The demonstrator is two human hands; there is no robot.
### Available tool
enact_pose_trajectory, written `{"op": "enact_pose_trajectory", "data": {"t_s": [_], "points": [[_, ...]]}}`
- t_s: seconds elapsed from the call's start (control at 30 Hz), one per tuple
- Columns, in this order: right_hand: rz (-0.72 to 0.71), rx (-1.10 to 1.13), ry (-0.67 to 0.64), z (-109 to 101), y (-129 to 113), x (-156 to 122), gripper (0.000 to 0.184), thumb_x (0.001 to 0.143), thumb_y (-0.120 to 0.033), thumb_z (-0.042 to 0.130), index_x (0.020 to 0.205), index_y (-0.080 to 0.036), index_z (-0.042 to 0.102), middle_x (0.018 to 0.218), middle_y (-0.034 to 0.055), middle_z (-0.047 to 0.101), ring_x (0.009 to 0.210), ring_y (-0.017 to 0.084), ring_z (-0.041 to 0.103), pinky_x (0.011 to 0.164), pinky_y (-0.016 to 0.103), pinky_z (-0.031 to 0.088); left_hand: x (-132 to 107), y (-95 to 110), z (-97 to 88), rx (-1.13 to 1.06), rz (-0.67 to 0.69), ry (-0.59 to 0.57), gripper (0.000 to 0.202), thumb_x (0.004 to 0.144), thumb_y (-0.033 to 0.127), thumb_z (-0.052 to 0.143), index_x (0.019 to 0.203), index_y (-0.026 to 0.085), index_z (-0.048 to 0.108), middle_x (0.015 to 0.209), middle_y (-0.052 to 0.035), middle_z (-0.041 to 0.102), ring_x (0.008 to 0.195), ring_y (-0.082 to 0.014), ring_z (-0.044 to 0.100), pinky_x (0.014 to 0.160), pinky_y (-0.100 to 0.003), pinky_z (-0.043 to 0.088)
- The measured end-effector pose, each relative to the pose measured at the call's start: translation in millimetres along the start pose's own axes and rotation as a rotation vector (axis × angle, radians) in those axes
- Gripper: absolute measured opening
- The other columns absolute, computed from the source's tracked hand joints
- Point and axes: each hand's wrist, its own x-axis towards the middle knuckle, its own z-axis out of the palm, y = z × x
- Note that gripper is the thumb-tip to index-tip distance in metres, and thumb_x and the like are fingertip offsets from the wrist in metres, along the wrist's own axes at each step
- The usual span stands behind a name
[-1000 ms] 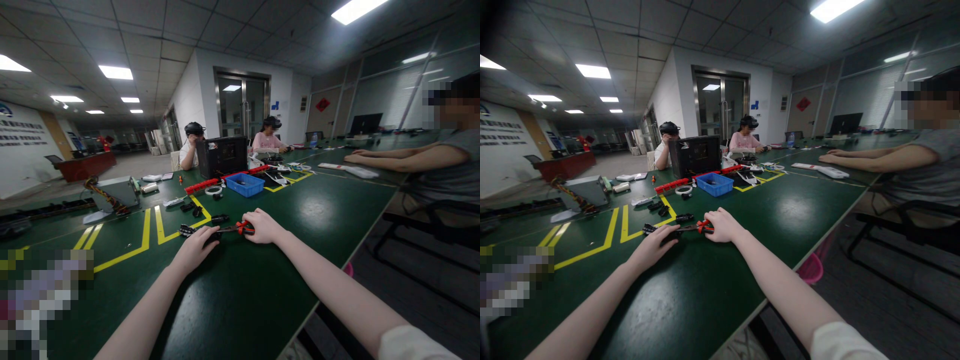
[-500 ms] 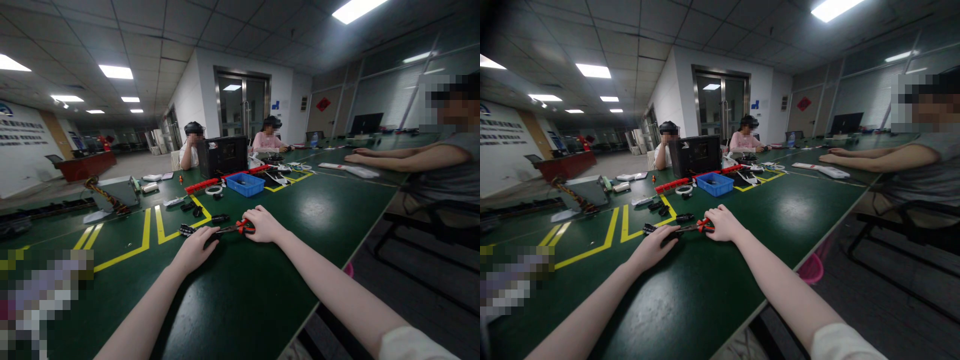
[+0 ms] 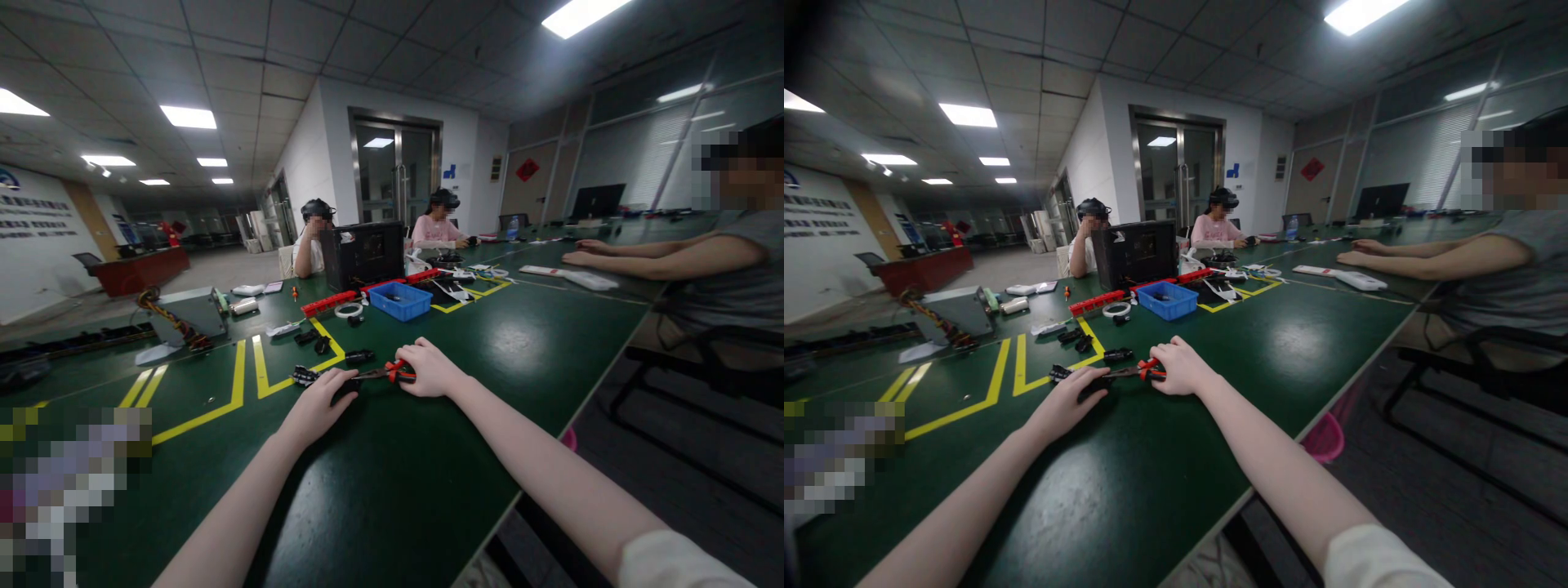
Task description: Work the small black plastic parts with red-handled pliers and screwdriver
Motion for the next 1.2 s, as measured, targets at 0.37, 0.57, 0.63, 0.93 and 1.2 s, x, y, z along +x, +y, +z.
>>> {"op": "enact_pose_trajectory", "data": {"t_s": [0.37,0.57,0.63,0.93,1.2], "points": [[0.002,-0.02,-0.019,-1.2,0.0,0.4,0.026,0.073,-0.037,0.061,0.089,-0.018,0.054,0.087,0.0056,0.062,0.075,0.019,0.054,0.082,0.033,0.031,-0.3,-1.5,0.0,-0.02,-0.012,-0.029,0.037,0.093,0.031,0.049,0.13,0.026,0.049,0.119,-0.0063,0.06,0.112,-0.022,0.057,0.099,-0.04,0.048],[0.002,-0.03,0.02,-2.5,1.5,-0.2,0.027,0.071,-0.036,0.061,0.091,-0.018,0.055,0.088,0.0066,0.062,0.079,0.02,0.054,0.083,0.033,0.03,-0.6,-0.5,0.7,-0.011,-0.006,-0.037,0.038,0.094,0.032,0.048,0.131,0.026,0.048,0.12,-0.0066,0.059,0.112,-0.023,0.057,0.099,-0.041,0.047],[0.011,-0.033,0.019,-2.6,2.1,-0.2,0.027,0.071,-0.036,0.061,0.09,-0.018,0.055,0.087,0.0065,0.062,0.077,0.019,0.054,0.082,0.034,0.03,-0.6,0.6,-0.4,-0.013,-0.002,-0.034,0.038,0.094,0.032,0.048,0.132,0.026,0.047,0.12,-0.0064,0.059,0.113,-0.0229,0.056,0.099,-0.041,0.047],[0.015,-0.02,-0.021,-0.9,0.2,0.8,0.023,0.073,-0.037,0.059,0.086,-0.019,0.054,0.084,0.0056,0.062,0.073,0.018,0.054,0.08,0.033,0.03,-0.4,0.6,-2.8,-0.026,0.009,-0.018,0.035,0.094,0.029,0.047,0.129,0.026,0.05,0.118,-0.0067,0.06,0.11,-0.0218,0.057,0.097,-0.04,0.048],[0.02,-0.002,-0.043,-1.6,0.0,0.5,0.025,0.073,-0.037,0.06,0.089,-0.018,0.054,0.087,0.0059,0.062,0.075,0.019,0.054,0.08,0.033,0.03,0.4,1.6,-2.7,-0.028,0.001,-0.02,0.031,0.094,0.029,0.049,0.124,0.024,0.052,0.117,-0.0071,0.06,0.11,-0.0221,0.057,0.096,-0.04,0.048]]}}
